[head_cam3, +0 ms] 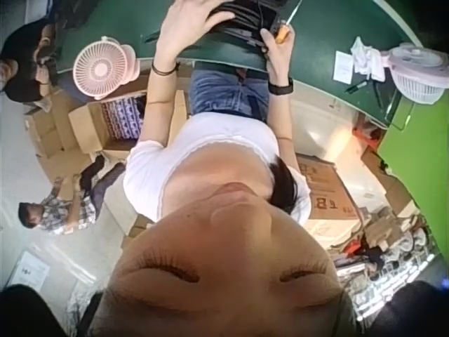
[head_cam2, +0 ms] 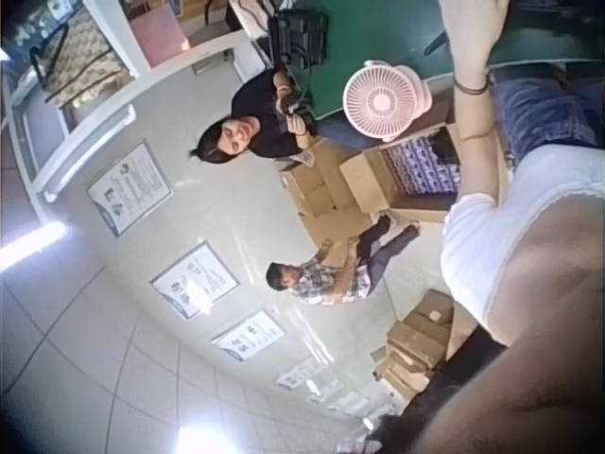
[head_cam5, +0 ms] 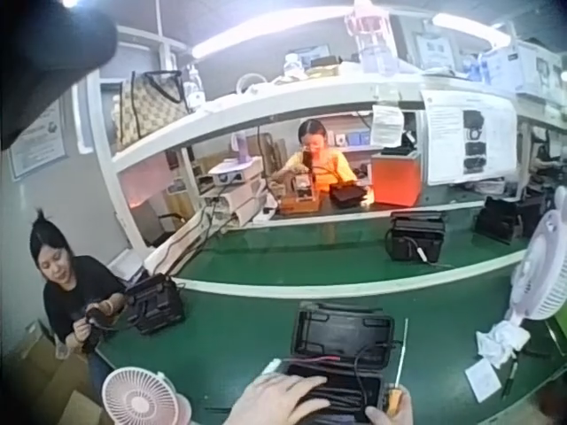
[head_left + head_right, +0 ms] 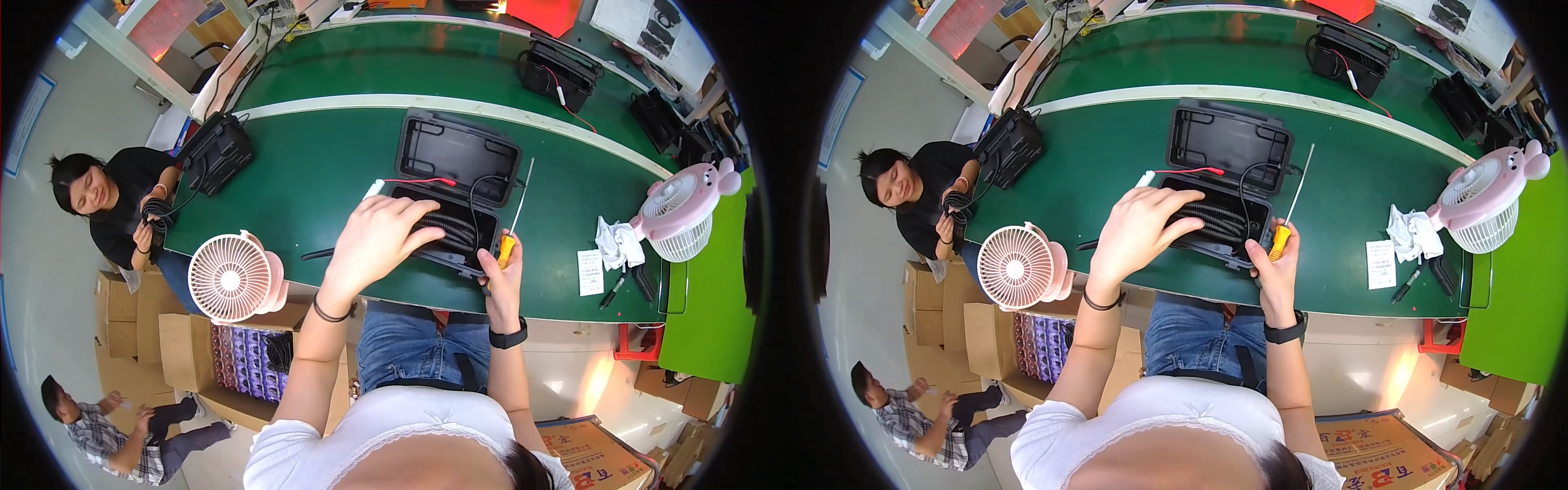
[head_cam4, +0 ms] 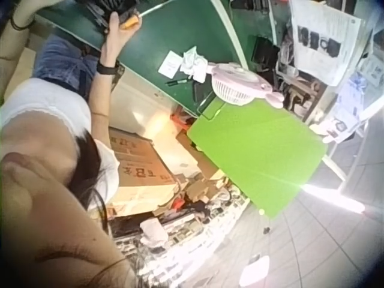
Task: Assemble small solar panel components into a storage case and secure with screws.
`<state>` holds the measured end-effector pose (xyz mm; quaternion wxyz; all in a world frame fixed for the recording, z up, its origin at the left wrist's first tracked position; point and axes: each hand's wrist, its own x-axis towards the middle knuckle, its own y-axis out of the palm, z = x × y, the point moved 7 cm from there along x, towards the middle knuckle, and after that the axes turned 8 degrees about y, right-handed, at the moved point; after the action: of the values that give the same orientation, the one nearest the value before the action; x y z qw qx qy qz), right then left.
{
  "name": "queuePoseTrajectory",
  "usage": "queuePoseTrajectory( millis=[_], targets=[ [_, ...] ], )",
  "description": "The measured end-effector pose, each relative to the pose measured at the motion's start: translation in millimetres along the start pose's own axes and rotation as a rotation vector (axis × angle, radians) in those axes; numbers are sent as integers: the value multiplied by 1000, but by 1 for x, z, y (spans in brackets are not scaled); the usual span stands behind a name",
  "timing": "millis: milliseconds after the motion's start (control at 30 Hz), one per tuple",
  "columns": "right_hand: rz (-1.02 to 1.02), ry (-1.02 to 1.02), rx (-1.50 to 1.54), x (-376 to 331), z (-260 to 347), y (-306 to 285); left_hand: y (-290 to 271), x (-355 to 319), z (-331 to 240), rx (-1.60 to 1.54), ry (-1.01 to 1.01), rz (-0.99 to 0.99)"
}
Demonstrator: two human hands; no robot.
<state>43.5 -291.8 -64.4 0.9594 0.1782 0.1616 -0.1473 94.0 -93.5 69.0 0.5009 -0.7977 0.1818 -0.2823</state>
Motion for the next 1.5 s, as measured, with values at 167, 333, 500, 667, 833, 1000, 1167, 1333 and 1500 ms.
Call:
queuePoseTrajectory(
  millis=[167,333,500,667,833,1000,1167,1333,1500],
  targets=[
    [9,-50,24,-1,1,-1,-16,-14,-9,-21,191,-202],
    [2,-68,28,-2,7,3,-58,-62,26,-387,-77,-818],
    [-28,-47,36,-6,7,5,-76,-81,29,516,-132,-1004],
    [-44,-40,22,-7,4,2,-7,-68,61,377,-159,-490],
    [-52,-36,30,-5,3,-1,33,-83,61,-124,-310,-400],
    [-24,-107,-26,-2,5,-4,50,-77,72,-447,-217,-318],
    [-45,-129,-65,0,-2,-10,29,-57,65,-1113,-93,-549],
    [-33,-128,-69,-1,5,-9,21,-26,7,-293,35,-218],
    [-5,-150,-78,1,4,-9,18,-7,4,-207,29,-358]
  ],
)
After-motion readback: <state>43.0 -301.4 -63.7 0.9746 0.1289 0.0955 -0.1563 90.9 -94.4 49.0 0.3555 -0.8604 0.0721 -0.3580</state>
